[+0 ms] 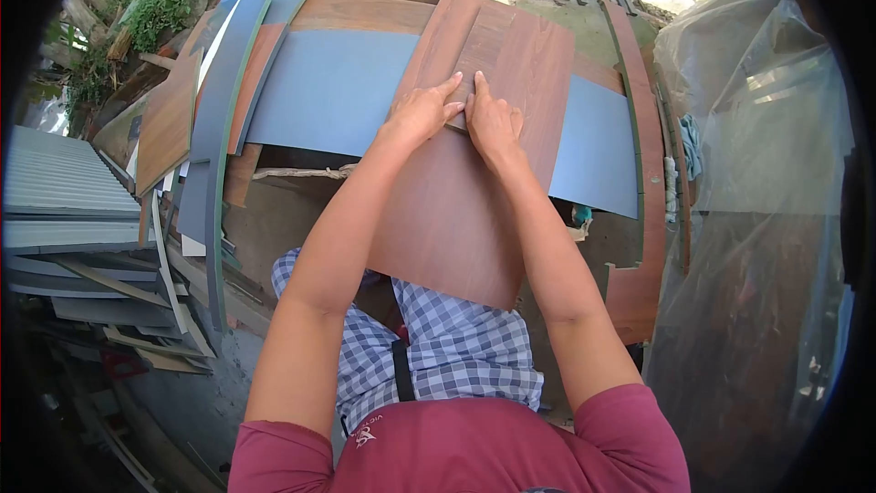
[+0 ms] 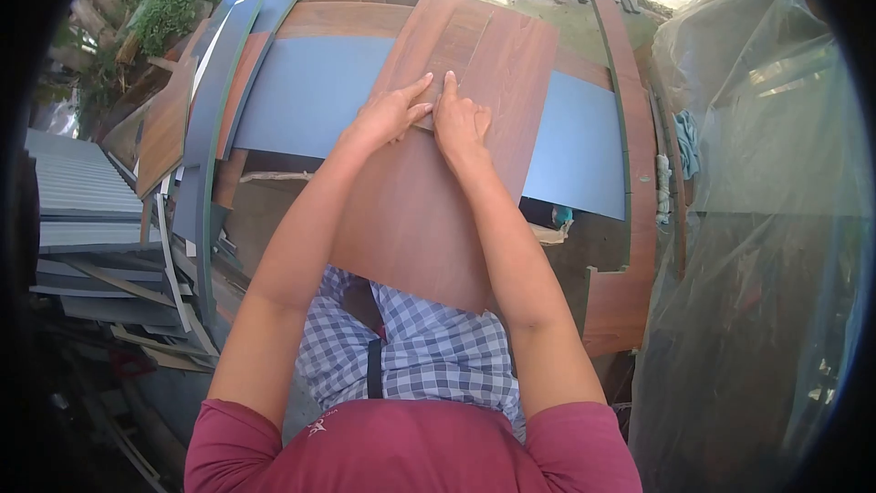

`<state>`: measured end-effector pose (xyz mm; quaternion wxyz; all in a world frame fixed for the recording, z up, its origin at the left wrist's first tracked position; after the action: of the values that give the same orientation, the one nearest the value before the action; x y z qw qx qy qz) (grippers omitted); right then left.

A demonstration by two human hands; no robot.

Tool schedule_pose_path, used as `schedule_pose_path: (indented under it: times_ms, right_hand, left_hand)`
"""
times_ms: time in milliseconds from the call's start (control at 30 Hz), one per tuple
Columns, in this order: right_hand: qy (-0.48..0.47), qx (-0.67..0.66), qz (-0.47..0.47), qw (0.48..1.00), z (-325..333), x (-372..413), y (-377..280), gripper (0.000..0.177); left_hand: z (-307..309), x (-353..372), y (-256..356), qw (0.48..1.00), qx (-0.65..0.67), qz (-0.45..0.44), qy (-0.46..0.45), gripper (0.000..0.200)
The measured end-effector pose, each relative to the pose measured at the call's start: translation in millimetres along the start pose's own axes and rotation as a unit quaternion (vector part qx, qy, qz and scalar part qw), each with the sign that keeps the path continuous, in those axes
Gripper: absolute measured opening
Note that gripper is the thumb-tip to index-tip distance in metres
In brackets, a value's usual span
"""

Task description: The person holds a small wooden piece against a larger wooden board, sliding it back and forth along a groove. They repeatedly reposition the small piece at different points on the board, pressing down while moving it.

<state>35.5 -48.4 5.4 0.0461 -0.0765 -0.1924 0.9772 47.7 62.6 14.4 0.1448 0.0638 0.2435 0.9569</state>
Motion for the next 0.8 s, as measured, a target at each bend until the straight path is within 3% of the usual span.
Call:
schedule_pose_path:
  times_ms: [233, 500, 667, 733, 800]
  right_hand:
    - [0.036, -0.01, -0.02, 0.999, 2, -55, 27, 0.042]
    - [0.037, 0.007, -0.023, 0.999, 0, -56, 28, 0.041]
    - [0.036, 0.024, -0.017, 0.999, 7, -25, 25, 0.04]
    - [-0.013, 0.032, -0.036, 0.999, 7, -2, 24, 0.044]
    - [-0.008, 0.037, -0.028, 0.999, 13, 26, 22, 0.044]
  left_hand:
    - [-9, -59, 10, 0.997, 0.056, 0.037, -0.041, 0.052]
    - [-10, -59, 11, 0.998, 0.041, 0.035, -0.035, 0.053]
    - [-14, -31, 14, 0.999, 0.028, 0.016, -0.011, 0.053]
    - [-27, -13, 12, 1.0, 0.018, 0.003, 0.001, 0.053]
    - [-30, 9, 17, 0.993, -0.011, -0.071, 0.094, 0.052]
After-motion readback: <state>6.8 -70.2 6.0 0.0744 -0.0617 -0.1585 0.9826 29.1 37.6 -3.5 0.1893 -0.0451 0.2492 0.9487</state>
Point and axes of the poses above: each hand's wrist, its own x-axis away from the middle knuckle, its own z-axis out of the back of the hand, y = z × x, the point moved 8 cm from there along -x, towards the middle knuckle, and after that the axes turned 6 degrees about y, right-handed, at the moved point
